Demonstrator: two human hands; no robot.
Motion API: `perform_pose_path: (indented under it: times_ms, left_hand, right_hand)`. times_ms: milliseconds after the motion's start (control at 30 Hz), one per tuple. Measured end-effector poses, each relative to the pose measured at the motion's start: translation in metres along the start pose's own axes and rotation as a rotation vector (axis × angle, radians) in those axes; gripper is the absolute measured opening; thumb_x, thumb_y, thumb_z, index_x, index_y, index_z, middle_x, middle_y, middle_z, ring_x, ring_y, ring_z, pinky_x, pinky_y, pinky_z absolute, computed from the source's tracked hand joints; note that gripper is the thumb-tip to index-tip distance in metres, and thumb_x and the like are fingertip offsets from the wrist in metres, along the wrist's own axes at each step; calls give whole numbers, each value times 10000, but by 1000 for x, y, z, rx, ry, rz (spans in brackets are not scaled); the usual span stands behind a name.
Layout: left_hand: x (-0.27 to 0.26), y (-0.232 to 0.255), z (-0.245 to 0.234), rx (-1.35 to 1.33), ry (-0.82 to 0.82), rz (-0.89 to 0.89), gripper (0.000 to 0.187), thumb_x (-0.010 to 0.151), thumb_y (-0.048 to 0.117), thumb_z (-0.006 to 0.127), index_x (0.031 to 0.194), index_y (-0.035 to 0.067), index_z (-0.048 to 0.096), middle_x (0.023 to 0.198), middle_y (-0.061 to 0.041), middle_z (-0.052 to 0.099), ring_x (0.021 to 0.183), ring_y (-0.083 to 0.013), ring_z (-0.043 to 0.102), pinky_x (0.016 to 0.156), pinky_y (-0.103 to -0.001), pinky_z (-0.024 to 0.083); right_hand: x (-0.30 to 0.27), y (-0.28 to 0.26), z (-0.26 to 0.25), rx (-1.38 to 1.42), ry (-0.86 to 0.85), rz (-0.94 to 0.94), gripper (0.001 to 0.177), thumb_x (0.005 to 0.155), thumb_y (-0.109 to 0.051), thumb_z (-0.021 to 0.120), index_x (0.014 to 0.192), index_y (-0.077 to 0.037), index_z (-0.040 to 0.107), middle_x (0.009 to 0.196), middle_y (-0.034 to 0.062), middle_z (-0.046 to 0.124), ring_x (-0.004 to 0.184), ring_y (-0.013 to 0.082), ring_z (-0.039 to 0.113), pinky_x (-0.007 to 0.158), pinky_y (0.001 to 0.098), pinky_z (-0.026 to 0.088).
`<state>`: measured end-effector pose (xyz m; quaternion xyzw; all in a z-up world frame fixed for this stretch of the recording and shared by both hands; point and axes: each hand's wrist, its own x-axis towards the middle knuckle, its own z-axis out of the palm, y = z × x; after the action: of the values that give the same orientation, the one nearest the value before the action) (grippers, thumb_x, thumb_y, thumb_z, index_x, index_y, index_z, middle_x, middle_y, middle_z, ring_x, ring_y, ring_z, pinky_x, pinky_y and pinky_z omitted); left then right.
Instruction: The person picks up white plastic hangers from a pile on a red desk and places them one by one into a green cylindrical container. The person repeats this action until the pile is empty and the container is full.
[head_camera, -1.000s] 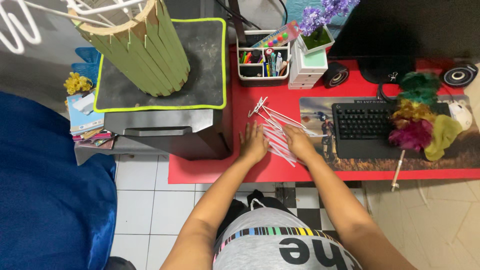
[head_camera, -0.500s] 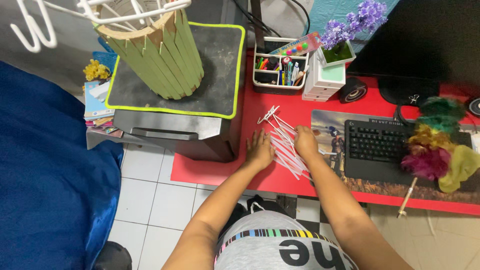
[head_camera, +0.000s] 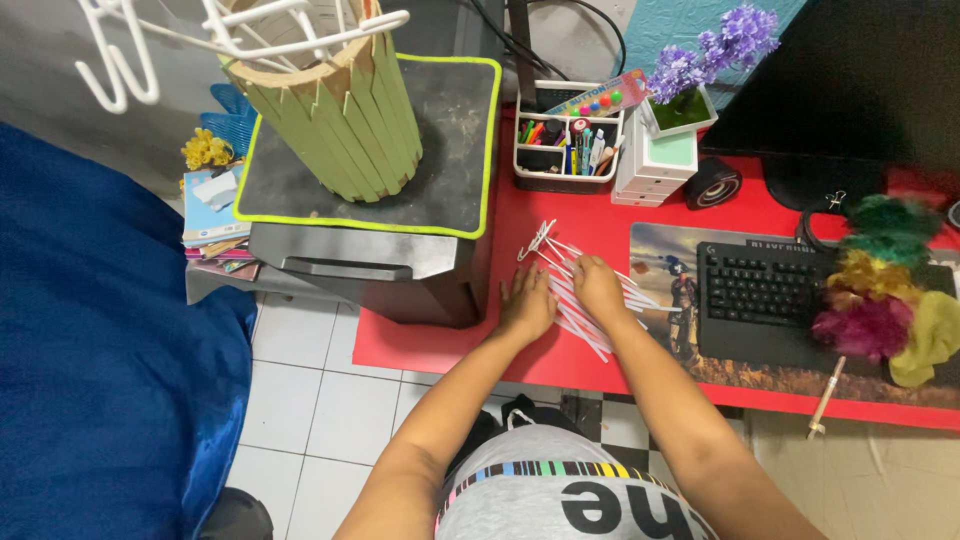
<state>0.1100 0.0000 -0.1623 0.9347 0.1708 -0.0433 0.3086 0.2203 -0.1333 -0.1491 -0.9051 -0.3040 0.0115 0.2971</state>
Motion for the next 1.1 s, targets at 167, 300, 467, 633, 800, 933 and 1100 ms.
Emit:
perform_pose_path:
  times_ms: [167, 300, 467, 633, 800, 933, 1100]
  left_hand:
    - [47, -22, 50, -671, 26, 4, 416, 1052, 281, 546, 1410, 69, 538, 1330, -145, 519, 1176, -294, 451, 966, -525, 343]
    - [75, -27, 68, -1555, -176, -281, 287, 1124, 217, 509, 1367, 86, 588, 1123, -116, 590, 901, -215, 518, 738, -427, 408]
    - [81, -23, 65, -1645, -78, -445, 387, 1027, 103, 450, 1399, 205, 475, 1294, -62, 623, 1112, -178, 625, 903, -390, 511]
    - [75, -19, 66, -1548, -16, -329, 439, 1005, 30, 446, 1419, 174, 473, 1357, -100, 605, 1195, -216, 619, 971, -409, 492]
    - [78, -16, 62, -1714, -94, -325, 426, 1065, 146, 444, 1482, 226, 480, 1414, -65, 571, 1299, -199, 553, 1014, -379, 456]
    - [78, -16, 58, -1794, -128, -405, 423, 1065, 185, 436, 1480, 247, 492, 1416, -29, 561, 1303, -181, 531, 993, -398, 474]
    - [88, -13, 49, -1975, 1, -373, 379, 1061, 71, 497, 1423, 159, 572, 1049, -48, 544, 784, -135, 555, 650, -303, 525]
  right_hand:
    - [-13, 2, -3, 90, 40, -62, 143, 883, -78, 634, 999, -6, 677, 950, 224, 679, 912, 427, 652, 812, 508, 522]
    - [-30, -9, -11, 124, 39, -138, 127, 893, -84, 659, 989, 0, 663, 954, 217, 678, 942, 415, 647, 828, 482, 528]
    - [-42, -25, -32, -33, 73, -78, 176, 927, -145, 661, 1074, -59, 707, 981, 176, 689, 970, 387, 647, 836, 479, 531]
    - [-48, -38, -50, -212, 88, -32, 232, 926, -151, 652, 1139, -96, 725, 1009, 162, 691, 985, 374, 645, 817, 471, 532]
    - [-49, -35, -53, -128, 122, -112, 193, 883, -136, 684, 1062, -81, 730, 1038, 151, 709, 994, 371, 655, 878, 467, 535]
    - [-45, -16, -47, 45, 100, -59, 193, 871, -123, 698, 1049, -64, 746, 1037, 158, 727, 969, 350, 690, 855, 432, 552]
    - [-31, 9, -34, 162, 42, 77, 232, 893, -144, 717, 1109, -67, 750, 995, 165, 741, 891, 296, 724, 808, 376, 560]
